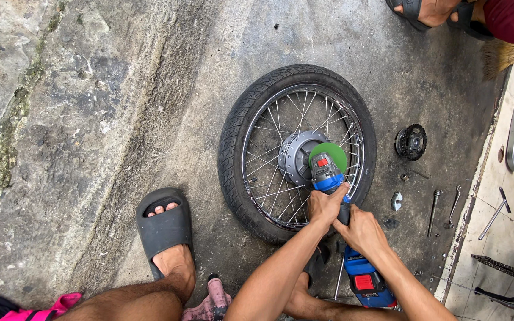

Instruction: The person uses a cordless angle grinder with a green grinding disc to grind the hub of a motorcycle wheel lying on the floor. The person holds the wheel with one hand and operates the grinder with the other, moving the tool around the hub surface.

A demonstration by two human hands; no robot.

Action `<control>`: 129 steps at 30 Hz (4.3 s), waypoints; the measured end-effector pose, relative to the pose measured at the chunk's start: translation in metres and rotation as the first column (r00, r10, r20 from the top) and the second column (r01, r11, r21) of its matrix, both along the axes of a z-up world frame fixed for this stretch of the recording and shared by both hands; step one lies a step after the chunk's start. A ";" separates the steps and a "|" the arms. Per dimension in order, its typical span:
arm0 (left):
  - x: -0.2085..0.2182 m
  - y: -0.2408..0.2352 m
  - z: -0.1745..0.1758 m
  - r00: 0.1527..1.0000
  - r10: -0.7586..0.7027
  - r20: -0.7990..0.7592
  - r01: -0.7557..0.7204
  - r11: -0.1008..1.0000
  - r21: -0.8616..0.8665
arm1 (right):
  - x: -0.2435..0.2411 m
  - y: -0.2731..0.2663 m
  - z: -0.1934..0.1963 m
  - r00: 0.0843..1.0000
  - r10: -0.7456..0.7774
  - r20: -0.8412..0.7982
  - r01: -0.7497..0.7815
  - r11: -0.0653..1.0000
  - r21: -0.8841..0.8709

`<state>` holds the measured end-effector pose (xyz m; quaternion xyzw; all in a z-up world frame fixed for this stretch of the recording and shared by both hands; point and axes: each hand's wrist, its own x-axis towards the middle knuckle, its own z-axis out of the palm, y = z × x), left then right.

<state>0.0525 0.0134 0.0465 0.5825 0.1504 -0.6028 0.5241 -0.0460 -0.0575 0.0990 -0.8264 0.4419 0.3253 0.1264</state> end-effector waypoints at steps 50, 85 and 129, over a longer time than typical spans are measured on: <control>-0.013 -0.007 -0.002 0.997 0.080 -0.004 -0.080 0.997 -0.015 | -0.020 -0.012 -0.010 0.998 0.054 0.027 -0.053 0.998 -0.032; -0.031 -0.028 -0.025 0.945 -0.156 0.288 0.132 0.986 0.100 | -0.035 -0.033 -0.027 0.992 0.001 0.130 0.001 1.000 -0.011; 0.044 0.053 -0.230 -0.130 -0.884 0.449 0.427 0.358 0.830 | -0.027 0.077 0.188 0.258 -0.473 0.843 0.440 0.834 0.333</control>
